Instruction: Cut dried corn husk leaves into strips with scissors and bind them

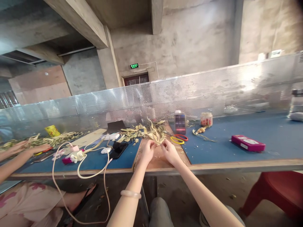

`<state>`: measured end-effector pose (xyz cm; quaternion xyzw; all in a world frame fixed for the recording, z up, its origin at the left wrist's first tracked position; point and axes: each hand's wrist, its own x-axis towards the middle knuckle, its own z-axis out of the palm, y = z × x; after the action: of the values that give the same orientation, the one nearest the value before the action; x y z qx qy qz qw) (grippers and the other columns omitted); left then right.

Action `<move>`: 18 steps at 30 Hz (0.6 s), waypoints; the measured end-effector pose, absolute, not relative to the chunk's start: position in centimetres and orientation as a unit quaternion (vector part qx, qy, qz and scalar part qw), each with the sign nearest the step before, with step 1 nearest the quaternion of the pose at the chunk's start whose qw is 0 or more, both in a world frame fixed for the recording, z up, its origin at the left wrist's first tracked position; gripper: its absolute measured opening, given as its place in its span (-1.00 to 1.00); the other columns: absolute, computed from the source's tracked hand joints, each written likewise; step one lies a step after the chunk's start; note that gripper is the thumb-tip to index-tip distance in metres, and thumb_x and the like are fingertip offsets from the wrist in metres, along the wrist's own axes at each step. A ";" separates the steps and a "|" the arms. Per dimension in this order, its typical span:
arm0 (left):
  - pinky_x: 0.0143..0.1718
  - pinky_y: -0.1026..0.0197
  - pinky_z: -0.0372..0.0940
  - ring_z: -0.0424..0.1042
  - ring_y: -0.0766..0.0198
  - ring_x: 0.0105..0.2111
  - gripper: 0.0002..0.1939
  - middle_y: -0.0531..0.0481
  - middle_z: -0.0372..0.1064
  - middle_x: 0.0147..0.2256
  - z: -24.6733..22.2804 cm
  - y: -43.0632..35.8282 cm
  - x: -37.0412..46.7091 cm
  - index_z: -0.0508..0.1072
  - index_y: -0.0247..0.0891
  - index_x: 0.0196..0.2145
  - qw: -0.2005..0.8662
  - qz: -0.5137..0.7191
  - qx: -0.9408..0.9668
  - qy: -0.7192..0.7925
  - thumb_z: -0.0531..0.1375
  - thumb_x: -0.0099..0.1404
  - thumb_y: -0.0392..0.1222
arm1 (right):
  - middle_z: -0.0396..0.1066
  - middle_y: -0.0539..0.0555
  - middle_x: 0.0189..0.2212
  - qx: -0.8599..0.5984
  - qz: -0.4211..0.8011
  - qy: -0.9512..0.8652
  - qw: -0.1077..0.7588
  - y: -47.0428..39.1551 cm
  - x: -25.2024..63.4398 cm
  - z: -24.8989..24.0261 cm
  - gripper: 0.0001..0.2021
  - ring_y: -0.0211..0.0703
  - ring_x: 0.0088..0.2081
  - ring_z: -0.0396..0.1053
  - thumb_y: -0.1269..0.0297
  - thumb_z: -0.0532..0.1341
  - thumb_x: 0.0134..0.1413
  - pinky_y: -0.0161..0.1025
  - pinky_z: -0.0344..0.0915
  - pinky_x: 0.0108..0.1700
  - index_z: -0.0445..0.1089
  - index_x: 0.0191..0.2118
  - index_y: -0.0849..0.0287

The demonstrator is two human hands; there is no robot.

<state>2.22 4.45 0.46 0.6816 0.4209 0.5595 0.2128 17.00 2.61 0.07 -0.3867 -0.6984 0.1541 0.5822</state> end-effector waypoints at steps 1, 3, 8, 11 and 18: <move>-0.20 0.17 0.22 0.39 0.18 -0.34 -0.92 -0.01 0.41 -0.43 0.4 4.6 2.1 0.40 -0.18 -0.43 0.198 0.568 0.677 0.425 0.19 0.13 -0.15 | 0.21 -0.03 -0.55 -0.390 0.150 -0.695 0.586 2.6 17.0 0.1 -0.87 -0.17 -0.46 0.18 0.27 -0.02 0.01 -0.26 0.12 -0.36 0.07 -0.52 0.08; -0.19 0.16 0.20 0.38 0.17 -0.33 -0.97 -0.01 0.40 -0.43 0.2 4.8 2.0 0.38 -0.17 -0.42 0.170 0.581 0.668 0.433 0.17 0.15 -0.20 | 0.21 -0.02 -0.54 -0.395 0.144 -0.687 0.592 2.5 17.1 0.1 -0.88 -0.17 -0.45 0.18 0.27 -0.03 0.01 -0.25 0.12 -0.35 0.06 -0.51 0.08; -0.24 0.17 0.18 0.37 0.15 -0.35 -0.95 -0.05 0.38 -0.42 0.1 4.7 2.2 0.37 -0.16 -0.42 0.110 0.592 0.657 0.454 0.15 0.16 -0.28 | 0.19 -0.02 -0.56 -0.409 0.128 -0.667 0.610 2.3 17.3 0.1 -0.88 -0.17 -0.46 0.17 0.29 -0.03 0.01 -0.26 0.11 -0.36 0.05 -0.51 0.07; -0.25 0.18 0.17 0.35 0.15 -0.36 -0.93 -0.05 0.37 -0.43 0.2 4.6 2.2 0.37 -0.15 -0.43 0.076 0.595 0.648 0.469 0.13 0.17 -0.29 | 0.19 -0.02 -0.55 -0.424 0.112 -0.645 0.626 2.1 17.5 0.1 -0.88 -0.16 -0.45 0.17 0.29 -0.04 0.02 -0.25 0.11 -0.37 0.03 -0.50 0.07; -0.26 0.16 0.16 0.34 0.15 -0.35 -0.90 -0.03 0.35 -0.43 -0.1 4.8 1.8 0.33 -0.17 -0.43 -0.021 0.589 0.627 0.509 0.08 0.21 -0.32 | 0.23 0.01 -0.54 -0.447 0.044 -0.615 0.648 2.3 17.8 -0.1 -0.85 -0.16 -0.47 0.17 0.29 -0.08 0.09 -0.26 0.11 -0.41 0.10 -0.47 0.09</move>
<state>1.77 4.81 -0.11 0.6272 0.5091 0.5890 -0.0214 17.81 2.33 -0.15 -0.4467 -0.6152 0.0438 0.6481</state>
